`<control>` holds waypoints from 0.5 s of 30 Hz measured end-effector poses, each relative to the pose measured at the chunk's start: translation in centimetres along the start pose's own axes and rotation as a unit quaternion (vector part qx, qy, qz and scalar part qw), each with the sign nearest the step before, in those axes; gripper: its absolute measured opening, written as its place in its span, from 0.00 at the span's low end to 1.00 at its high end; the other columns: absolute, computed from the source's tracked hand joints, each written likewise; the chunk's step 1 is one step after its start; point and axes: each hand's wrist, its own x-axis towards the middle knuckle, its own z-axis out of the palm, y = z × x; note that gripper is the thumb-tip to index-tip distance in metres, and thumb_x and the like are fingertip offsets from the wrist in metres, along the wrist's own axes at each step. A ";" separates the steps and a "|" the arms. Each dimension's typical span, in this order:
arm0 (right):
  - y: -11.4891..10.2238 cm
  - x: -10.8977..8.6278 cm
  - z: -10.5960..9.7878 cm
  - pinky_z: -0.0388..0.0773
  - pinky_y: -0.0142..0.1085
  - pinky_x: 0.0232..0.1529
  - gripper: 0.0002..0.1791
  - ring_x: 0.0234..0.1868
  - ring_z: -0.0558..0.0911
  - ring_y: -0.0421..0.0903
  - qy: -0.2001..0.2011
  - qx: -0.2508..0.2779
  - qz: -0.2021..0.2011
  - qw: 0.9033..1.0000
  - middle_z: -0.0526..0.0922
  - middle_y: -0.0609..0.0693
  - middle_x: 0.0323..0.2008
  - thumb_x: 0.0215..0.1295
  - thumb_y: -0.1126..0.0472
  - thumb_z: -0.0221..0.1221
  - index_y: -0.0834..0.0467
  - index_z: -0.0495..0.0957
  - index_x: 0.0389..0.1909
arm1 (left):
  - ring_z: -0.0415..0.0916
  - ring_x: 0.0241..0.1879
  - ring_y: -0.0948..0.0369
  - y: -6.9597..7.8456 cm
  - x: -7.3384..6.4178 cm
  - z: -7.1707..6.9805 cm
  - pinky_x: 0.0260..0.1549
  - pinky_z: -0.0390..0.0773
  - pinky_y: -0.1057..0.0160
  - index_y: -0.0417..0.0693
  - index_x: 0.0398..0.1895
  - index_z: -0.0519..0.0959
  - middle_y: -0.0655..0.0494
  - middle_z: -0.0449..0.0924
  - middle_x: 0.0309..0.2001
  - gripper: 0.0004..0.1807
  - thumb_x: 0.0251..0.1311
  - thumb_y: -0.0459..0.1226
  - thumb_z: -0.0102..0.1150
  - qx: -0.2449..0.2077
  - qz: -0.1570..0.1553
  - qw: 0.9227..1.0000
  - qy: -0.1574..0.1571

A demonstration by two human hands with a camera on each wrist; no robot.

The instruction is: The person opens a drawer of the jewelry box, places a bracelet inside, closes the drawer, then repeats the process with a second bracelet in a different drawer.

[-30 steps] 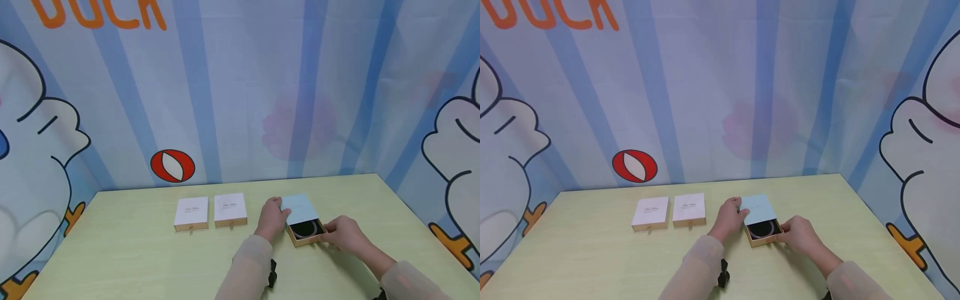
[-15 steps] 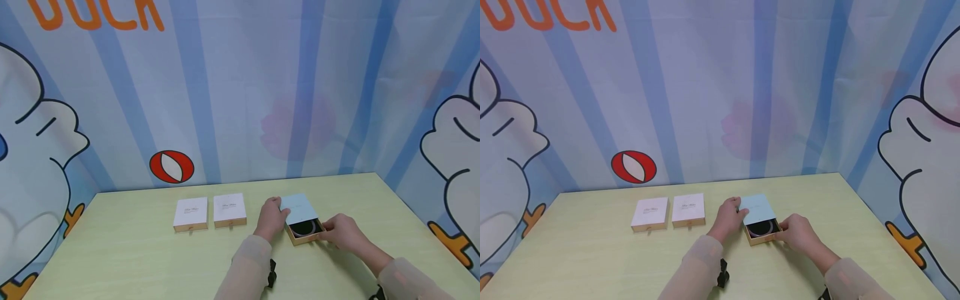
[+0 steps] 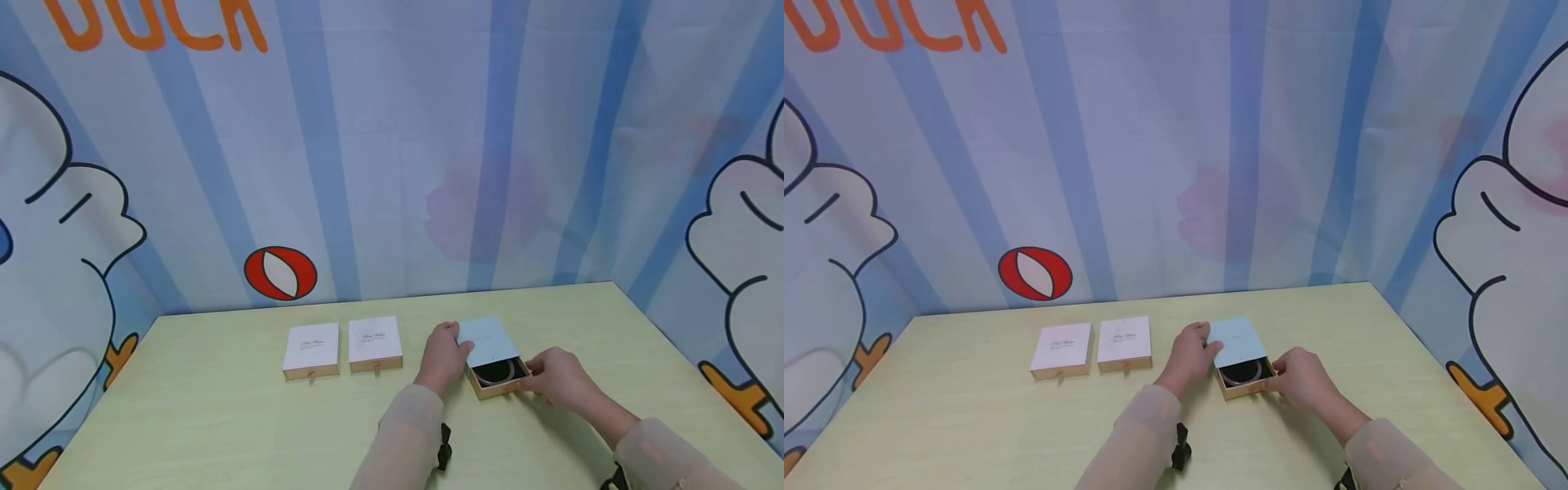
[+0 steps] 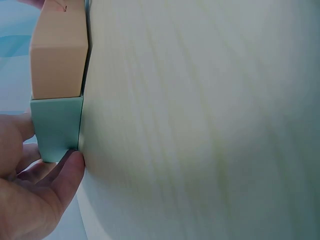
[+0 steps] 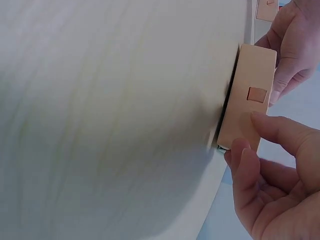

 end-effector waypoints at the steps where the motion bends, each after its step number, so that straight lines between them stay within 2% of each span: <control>1: 0.0 0.0 0.0 0.72 0.35 0.19 0.22 0.17 0.74 0.43 0.001 -0.002 0.000 1.000 0.84 0.52 0.26 0.55 0.63 0.64 0.73 0.78 0.48 | 0.58 0.70 0.50 0.0 0.0 0.0 0.67 0.62 0.55 0.37 0.68 0.62 0.45 0.61 0.69 0.29 0.67 0.41 0.51 0.000 0.000 1.000 0.000; 7: 0.0 0.3 0.0 0.73 0.35 0.20 0.27 0.18 0.76 0.43 0.003 -0.002 0.001 1.000 0.84 0.53 0.28 0.54 0.63 0.64 0.76 0.74 0.52 | 0.58 0.70 0.51 0.1 -0.1 0.0 0.67 0.62 0.55 0.37 0.68 0.62 0.45 0.61 0.70 0.30 0.67 0.41 0.52 -0.002 -0.003 1.000 0.001; 15: -0.1 0.5 -0.1 0.77 0.35 0.22 0.30 0.22 0.80 0.43 -0.002 -0.001 0.010 1.000 0.84 0.63 0.37 0.54 0.63 0.65 0.78 0.70 0.54 | 0.58 0.69 0.51 0.0 -0.1 0.0 0.67 0.63 0.55 0.37 0.68 0.62 0.45 0.61 0.69 0.29 0.67 0.41 0.52 0.001 0.002 1.000 0.002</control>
